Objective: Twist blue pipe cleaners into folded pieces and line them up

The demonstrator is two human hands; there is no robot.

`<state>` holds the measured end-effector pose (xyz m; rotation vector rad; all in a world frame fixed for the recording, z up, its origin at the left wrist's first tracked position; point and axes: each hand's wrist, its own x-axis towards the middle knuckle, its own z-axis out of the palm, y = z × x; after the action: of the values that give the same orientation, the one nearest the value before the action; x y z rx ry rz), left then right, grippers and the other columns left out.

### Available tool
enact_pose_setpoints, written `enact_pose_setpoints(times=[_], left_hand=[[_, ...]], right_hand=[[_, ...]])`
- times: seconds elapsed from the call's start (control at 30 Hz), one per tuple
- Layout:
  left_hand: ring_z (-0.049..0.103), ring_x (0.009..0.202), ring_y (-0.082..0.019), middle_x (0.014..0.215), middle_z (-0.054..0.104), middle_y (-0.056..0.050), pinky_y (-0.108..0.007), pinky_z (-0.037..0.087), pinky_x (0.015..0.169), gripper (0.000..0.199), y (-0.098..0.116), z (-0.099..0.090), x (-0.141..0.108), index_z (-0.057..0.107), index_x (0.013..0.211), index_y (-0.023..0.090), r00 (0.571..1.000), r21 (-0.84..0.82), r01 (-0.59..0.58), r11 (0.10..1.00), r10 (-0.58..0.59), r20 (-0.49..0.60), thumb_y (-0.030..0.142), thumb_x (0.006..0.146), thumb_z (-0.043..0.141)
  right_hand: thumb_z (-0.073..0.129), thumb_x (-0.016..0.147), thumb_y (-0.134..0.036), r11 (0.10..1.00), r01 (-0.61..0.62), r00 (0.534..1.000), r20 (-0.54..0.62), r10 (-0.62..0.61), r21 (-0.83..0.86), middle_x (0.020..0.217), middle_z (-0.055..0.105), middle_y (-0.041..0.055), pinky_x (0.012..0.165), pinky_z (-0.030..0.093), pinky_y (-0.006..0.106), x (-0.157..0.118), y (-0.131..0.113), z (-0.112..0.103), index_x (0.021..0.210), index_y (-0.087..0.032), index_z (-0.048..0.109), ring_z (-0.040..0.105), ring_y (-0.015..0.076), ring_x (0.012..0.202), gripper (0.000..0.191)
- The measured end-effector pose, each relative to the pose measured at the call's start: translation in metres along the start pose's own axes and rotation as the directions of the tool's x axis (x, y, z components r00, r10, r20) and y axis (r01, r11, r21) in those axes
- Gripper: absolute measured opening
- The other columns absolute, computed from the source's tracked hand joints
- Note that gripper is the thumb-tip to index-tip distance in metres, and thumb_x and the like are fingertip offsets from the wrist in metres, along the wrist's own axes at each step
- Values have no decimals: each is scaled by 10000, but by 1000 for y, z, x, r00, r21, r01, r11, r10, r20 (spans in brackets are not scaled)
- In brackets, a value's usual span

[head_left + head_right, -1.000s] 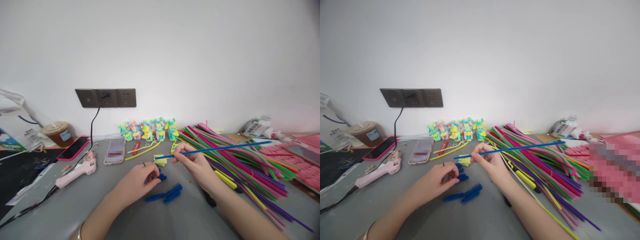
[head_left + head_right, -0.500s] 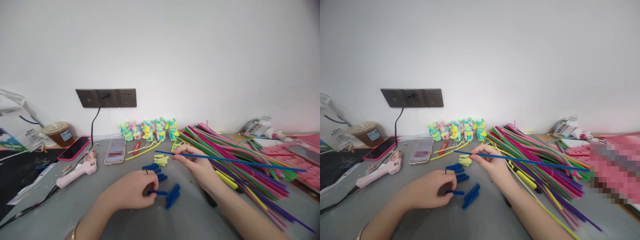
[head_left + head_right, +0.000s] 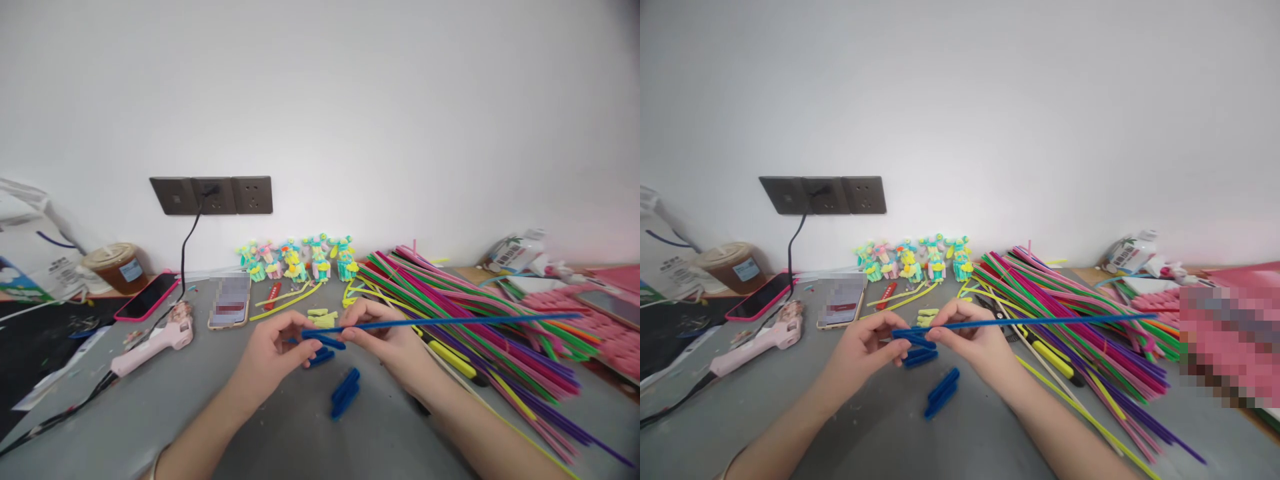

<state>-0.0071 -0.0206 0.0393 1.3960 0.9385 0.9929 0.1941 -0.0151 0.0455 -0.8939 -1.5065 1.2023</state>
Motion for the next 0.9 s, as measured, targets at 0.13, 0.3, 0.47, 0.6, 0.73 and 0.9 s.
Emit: enact_pose_setpoints(times=[0.13, 0.3, 0.47, 0.6, 0.73, 0.9], left_hand=[[570, 591, -102, 719, 586, 9, -219, 529, 547, 239, 3, 1, 0, 618, 846, 153, 1000, -31, -6, 1000, 6, -13, 330, 733, 730], [578, 578, -106, 670, 578, 17, -220, 530, 548, 232, 2, 1, 0, 621, 845, 153, 999, -25, -1, 1000, 0, -36, 325, 732, 728], [563, 555, -92, 674, 582, 19, -202, 512, 530, 186, 4, 1, -3, 628, 835, 155, 996, 27, -44, 999, 46, -73, 295, 746, 713], [535, 497, -78, 633, 573, 29, -188, 484, 489, 162, 4, 1, -4, 628, 823, 156, 995, 70, -71, 995, 76, -69, 296, 771, 690], [543, 488, -80, 629, 597, 19, -187, 481, 481, 164, 4, 1, -3, 622, 804, 153, 995, 53, -80, 995, 83, -61, 308, 791, 673], [545, 480, -84, 588, 586, 23, -185, 488, 463, 215, 5, 1, -2, 615, 756, 149, 995, -23, -79, 997, 78, -56, 349, 781, 691]], right_hand=[[720, 779, -337, 994, 88, 996, -1, -89, -71, 701, 588, 8, 587, 446, 259, 1, 2, 1, 694, -188, 580, 564, 151, 662, 222], [666, 830, -294, 981, 174, 984, 54, -170, -88, 682, 548, -1, 574, 409, 258, 1, 5, 2, 713, -193, 542, 518, 143, 632, 198], [653, 842, -276, 978, 170, 984, 77, -161, -119, 704, 554, 4, 591, 409, 255, -1, 4, 3, 728, -191, 533, 521, 144, 654, 187], [651, 842, -258, 977, 157, 985, 98, -143, -145, 716, 550, 2, 597, 400, 250, -2, 5, 2, 726, -189, 532, 515, 139, 661, 180], [644, 842, -242, 975, 151, 983, 128, -131, -162, 722, 554, 4, 613, 400, 256, -2, 7, 3, 723, -188, 524, 513, 142, 672, 177], [649, 849, -250, 974, 160, 976, 171, -132, -162, 744, 560, 7, 642, 407, 262, -3, 6, 0, 745, -186, 541, 522, 145, 699, 163]])
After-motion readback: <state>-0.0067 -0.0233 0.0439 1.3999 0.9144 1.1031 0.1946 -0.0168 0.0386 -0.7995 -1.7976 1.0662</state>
